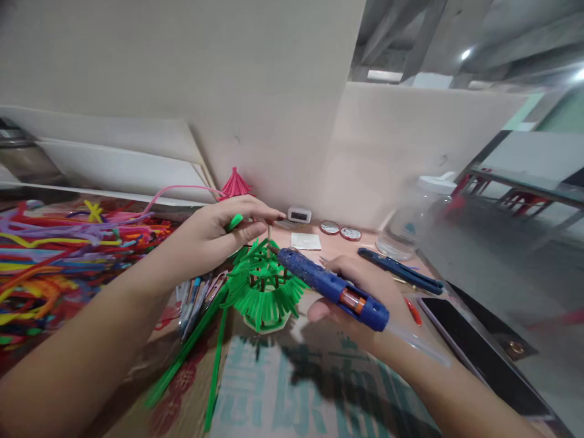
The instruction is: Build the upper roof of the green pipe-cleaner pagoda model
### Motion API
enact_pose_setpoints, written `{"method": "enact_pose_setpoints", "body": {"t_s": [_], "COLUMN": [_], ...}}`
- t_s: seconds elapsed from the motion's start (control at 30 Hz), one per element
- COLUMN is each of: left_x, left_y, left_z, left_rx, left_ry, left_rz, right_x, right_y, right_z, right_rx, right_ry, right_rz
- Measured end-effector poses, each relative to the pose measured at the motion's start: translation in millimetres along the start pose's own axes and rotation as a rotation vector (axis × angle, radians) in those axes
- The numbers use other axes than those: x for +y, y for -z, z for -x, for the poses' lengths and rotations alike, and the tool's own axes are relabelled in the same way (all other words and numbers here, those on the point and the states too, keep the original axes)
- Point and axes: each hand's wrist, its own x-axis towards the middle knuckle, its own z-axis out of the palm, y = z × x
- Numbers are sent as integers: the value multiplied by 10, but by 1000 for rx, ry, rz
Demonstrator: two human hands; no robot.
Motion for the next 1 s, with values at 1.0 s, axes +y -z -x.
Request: {"method": "enact_pose_setpoints", "body": {"t_s": [1.0], "left_x": [140], "left_y": [-85], "left_z": [-21], "left_rx": [120], "left_ry": [260], "left_rz": [-63], "right_x": [69], "right_y": [82], "right_z": [58], "right_rx": [-33], "right_ry": [-34], "right_rz": [122]}}
